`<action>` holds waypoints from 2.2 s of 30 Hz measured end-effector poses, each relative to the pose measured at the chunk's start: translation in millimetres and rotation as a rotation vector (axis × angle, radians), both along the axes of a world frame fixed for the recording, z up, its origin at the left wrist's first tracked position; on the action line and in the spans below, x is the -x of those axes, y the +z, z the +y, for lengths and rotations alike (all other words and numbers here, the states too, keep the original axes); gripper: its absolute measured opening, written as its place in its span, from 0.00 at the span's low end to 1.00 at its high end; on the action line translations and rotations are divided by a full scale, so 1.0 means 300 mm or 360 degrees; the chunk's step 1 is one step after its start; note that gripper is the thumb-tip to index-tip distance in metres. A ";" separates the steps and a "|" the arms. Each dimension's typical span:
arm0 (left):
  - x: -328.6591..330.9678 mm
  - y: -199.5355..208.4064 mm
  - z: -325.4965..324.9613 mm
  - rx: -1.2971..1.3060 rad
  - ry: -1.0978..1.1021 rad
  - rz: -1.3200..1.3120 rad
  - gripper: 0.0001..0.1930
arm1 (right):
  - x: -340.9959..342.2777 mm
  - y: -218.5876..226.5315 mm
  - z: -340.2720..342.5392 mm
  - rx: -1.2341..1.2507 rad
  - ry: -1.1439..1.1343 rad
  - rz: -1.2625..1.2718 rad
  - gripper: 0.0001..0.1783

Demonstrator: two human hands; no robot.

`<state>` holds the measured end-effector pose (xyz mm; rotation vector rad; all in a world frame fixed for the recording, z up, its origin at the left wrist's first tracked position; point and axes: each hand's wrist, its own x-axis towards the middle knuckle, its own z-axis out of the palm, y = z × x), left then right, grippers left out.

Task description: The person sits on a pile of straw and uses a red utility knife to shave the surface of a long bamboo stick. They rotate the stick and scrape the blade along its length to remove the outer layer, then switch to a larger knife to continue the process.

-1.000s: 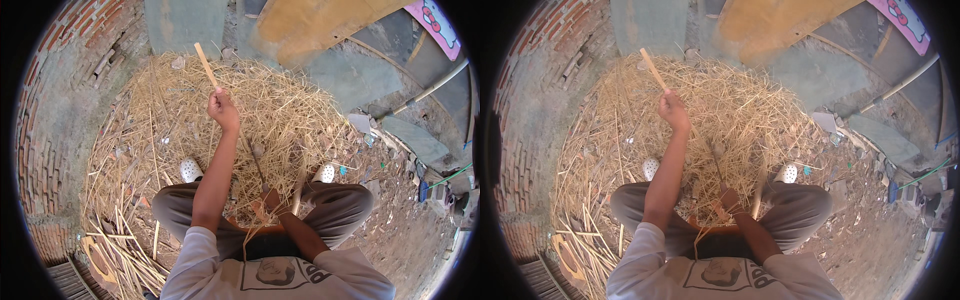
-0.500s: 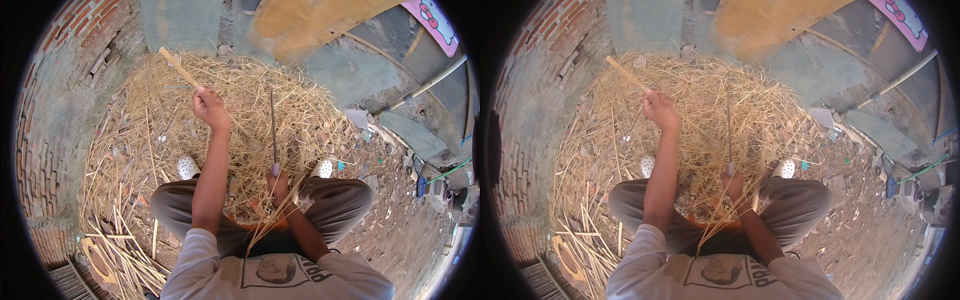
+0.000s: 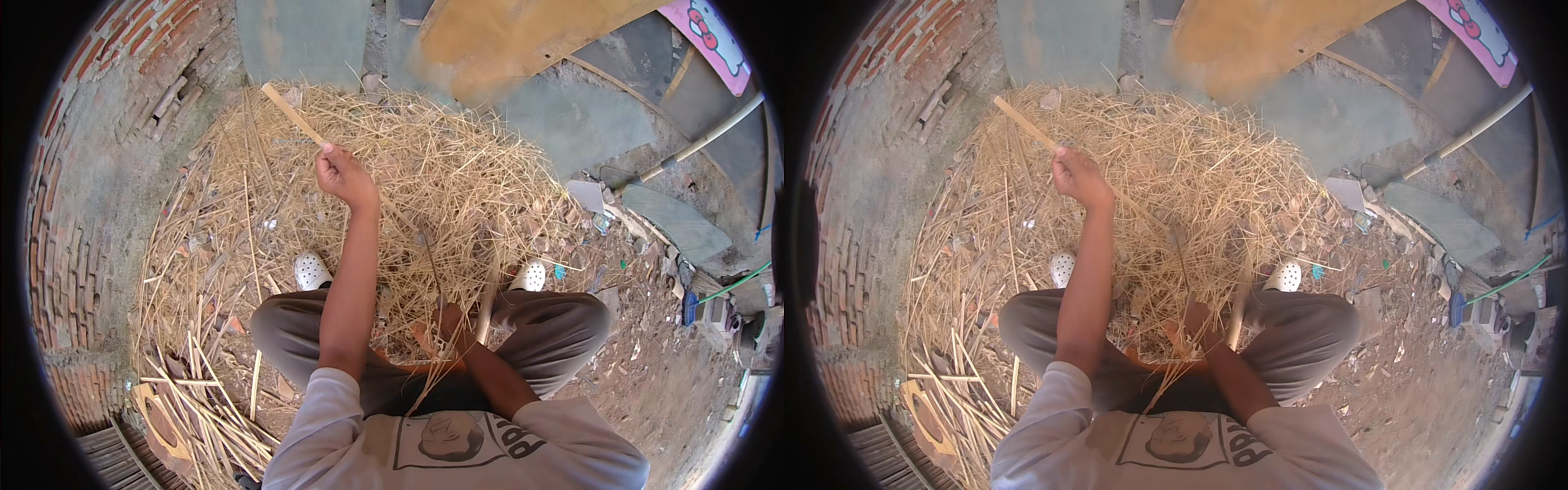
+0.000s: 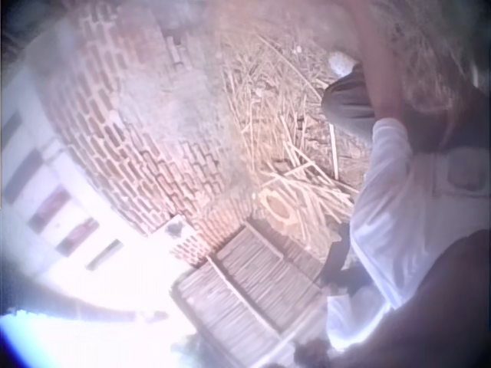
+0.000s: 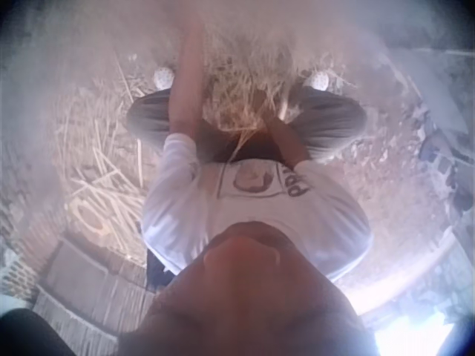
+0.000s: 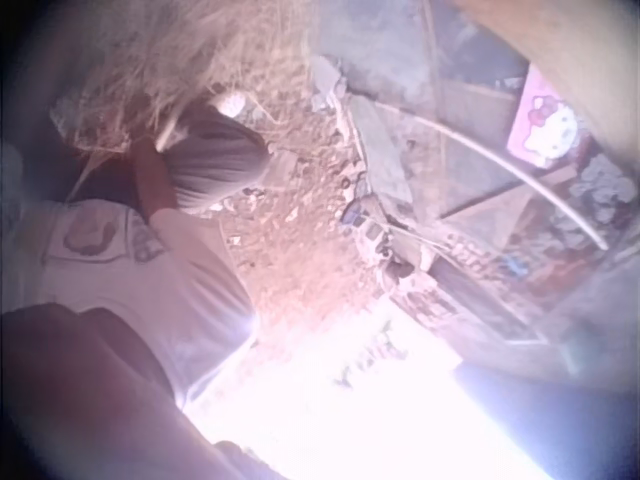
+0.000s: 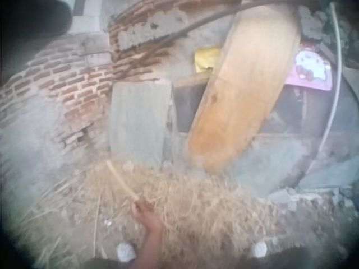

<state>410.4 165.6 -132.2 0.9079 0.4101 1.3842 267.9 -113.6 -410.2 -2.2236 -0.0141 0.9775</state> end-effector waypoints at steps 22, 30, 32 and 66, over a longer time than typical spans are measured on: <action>0.176 0.048 0.024 0.0497 -0.0570 0.0142 0.35 | -0.028 0.423 0.180 -0.0363 -0.0014 -0.0111 0.13; 0.179 0.050 -0.017 0.0429 -0.0572 0.0084 0.36 | 0.008 0.340 0.193 -0.0660 0.0042 -0.0584 0.10; 0.184 0.041 -0.020 0.0367 -0.0611 0.0060 0.36 | -0.002 0.370 0.199 -0.0666 0.0058 -0.0561 0.09; 0.266 0.006 0.025 -0.0140 -0.1461 -0.0120 0.36 | -0.072 0.339 0.236 -0.0490 0.0037 -0.0293 0.11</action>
